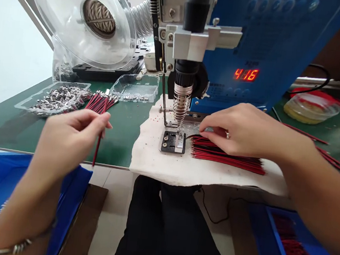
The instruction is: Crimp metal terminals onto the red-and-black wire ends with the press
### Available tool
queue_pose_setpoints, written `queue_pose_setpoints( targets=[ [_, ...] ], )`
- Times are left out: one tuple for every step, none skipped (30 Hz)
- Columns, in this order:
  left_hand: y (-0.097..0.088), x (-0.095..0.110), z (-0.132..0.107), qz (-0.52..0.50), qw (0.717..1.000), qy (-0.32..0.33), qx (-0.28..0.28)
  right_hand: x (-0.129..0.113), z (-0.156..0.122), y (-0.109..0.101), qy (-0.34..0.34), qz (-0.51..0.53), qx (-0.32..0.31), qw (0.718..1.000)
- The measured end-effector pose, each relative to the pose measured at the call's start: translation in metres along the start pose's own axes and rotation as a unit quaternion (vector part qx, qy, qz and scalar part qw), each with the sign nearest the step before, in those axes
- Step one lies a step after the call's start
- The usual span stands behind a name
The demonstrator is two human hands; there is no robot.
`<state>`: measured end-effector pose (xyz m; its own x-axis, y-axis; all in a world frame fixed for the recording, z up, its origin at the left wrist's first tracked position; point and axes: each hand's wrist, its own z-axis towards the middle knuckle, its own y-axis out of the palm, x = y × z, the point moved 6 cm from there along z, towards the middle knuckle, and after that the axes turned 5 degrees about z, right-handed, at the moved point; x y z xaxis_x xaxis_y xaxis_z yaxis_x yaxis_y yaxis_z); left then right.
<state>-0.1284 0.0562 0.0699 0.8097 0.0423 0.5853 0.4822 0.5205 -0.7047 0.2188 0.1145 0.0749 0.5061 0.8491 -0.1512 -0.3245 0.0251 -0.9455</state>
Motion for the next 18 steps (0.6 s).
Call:
queue_pose_setpoints(
  targets=[
    [-0.005, -0.004, 0.016, 0.07, 0.998, -0.002, 0.0, 0.007, 0.0, 0.002, 0.027, -0.002, -0.029, 0.999],
    [-0.008, -0.007, 0.031, 0.147, 0.989, 0.0, -0.014, 0.012, -0.001, 0.004, 0.05, 0.002, -0.055, 0.997],
    [-0.007, -0.009, 0.044, 0.225, 0.974, 0.007, -0.039, 0.016, -0.001, 0.006, 0.066, 0.009, -0.073, 0.995],
    [-0.006, -0.011, 0.055, 0.292, 0.954, 0.015, -0.07, 0.018, -0.001, 0.007, 0.075, 0.017, -0.084, 0.993],
    [-0.004, -0.013, 0.063, 0.329, 0.94, 0.015, -0.09, 0.018, -0.001, 0.008, 0.078, 0.023, -0.088, 0.993],
    [-0.003, -0.015, 0.07, 0.355, 0.929, 0.014, -0.107, 0.018, 0.0, 0.009, 0.076, 0.029, -0.085, 0.993],
    [-0.002, -0.017, 0.076, 0.371, 0.921, 0.011, -0.12, 0.017, 0.001, 0.01, 0.072, 0.034, -0.081, 0.994],
    [-0.001, -0.019, 0.08, 0.38, 0.916, 0.006, -0.128, 0.016, 0.002, 0.01, 0.068, 0.039, -0.076, 0.994],
    [0.0, -0.022, 0.083, 0.391, 0.91, 0.002, -0.137, 0.015, 0.003, 0.011, 0.066, 0.044, -0.071, 0.994],
    [0.001, -0.024, 0.085, 0.401, 0.904, -0.001, -0.145, 0.014, 0.004, 0.012, 0.064, 0.048, -0.067, 0.995],
    [0.001, -0.026, 0.087, 0.409, 0.9, -0.006, -0.149, 0.014, 0.005, 0.013, 0.061, 0.052, -0.065, 0.995],
    [-0.001, -0.029, 0.09, 0.414, 0.898, -0.013, -0.15, 0.014, 0.005, 0.014, 0.056, 0.055, -0.063, 0.995],
    [-0.004, -0.031, 0.093, 0.417, 0.897, -0.023, -0.146, 0.014, 0.006, 0.014, 0.05, 0.058, -0.059, 0.995],
    [-0.008, -0.033, 0.096, 0.418, 0.897, -0.033, -0.138, 0.013, 0.006, 0.014, 0.041, 0.06, -0.054, 0.996],
    [-0.013, -0.036, 0.1, 0.418, 0.898, -0.045, -0.128, 0.013, 0.006, 0.014, 0.031, 0.062, -0.047, 0.996],
    [-0.018, -0.04, 0.103, 0.417, 0.899, -0.057, -0.119, 0.013, 0.006, 0.014, 0.022, 0.062, -0.038, 0.997],
    [-0.023, -0.044, 0.107, 0.416, 0.9, -0.069, -0.112, 0.013, 0.005, 0.012, 0.015, 0.063, -0.028, 0.998],
    [-0.028, -0.049, 0.111, 0.413, 0.901, -0.08, -0.107, 0.013, 0.005, 0.011, 0.01, 0.065, -0.017, 0.998]
  ],
)
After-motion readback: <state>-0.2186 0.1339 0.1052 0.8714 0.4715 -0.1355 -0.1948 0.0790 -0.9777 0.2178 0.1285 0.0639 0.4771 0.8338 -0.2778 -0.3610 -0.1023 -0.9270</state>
